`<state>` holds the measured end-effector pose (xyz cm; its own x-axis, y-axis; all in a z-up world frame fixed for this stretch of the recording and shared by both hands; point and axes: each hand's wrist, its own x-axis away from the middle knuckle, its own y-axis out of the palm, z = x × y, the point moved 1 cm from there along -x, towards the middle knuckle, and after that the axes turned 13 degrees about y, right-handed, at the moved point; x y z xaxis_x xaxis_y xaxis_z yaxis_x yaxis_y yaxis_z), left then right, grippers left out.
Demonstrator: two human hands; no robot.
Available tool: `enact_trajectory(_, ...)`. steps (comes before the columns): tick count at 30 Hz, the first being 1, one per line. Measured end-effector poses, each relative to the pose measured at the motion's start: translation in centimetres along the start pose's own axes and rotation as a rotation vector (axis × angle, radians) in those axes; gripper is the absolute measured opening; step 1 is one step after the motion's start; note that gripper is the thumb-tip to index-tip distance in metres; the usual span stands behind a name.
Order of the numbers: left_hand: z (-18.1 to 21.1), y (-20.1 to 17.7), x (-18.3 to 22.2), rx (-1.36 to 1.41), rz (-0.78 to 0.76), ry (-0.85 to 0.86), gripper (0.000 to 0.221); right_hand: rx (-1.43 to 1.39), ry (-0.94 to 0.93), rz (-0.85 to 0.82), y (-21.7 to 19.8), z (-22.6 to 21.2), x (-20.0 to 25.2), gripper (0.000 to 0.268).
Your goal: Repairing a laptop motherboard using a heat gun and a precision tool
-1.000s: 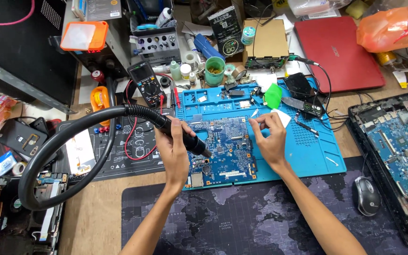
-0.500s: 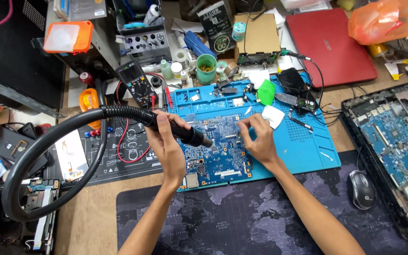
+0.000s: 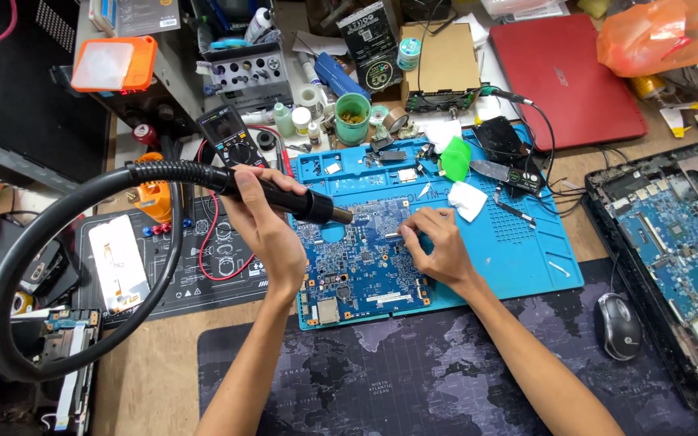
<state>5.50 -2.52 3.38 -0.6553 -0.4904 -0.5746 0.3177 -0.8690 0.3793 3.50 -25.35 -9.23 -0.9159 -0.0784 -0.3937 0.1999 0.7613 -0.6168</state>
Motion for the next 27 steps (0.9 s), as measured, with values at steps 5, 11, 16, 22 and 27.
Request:
enact_trajectory(5, -0.3, -0.4, -0.4, -0.008, -0.002, 0.001, 0.023, -0.009, 0.037, 0.017, 0.1, -0.1, 0.0, 0.021)
enact_trajectory(11, 0.5, -0.8, -1.3, -0.021, 0.03, 0.008, 0.024, 0.019, 0.052, 0.013, 0.2, -0.1, -0.1, 0.019)
enact_trajectory(16, 1.1, -1.4, -2.0, -0.013, 0.065, 0.012, 0.024, 0.018, 0.041, 0.021, 0.4, -0.2, -0.1, 0.018)
enact_trajectory(22, 1.2, -2.0, -2.4, 0.005, 0.109, 0.023, 0.025, 0.024, 0.088, 0.033, 0.4, 0.4, 0.0, 0.018)
enact_trajectory(27, 1.1, -1.9, -2.3, 0.017, 0.113, 0.022, 0.025, -0.032, 0.113, 0.047, 0.3, 0.6, 0.0, 0.019)
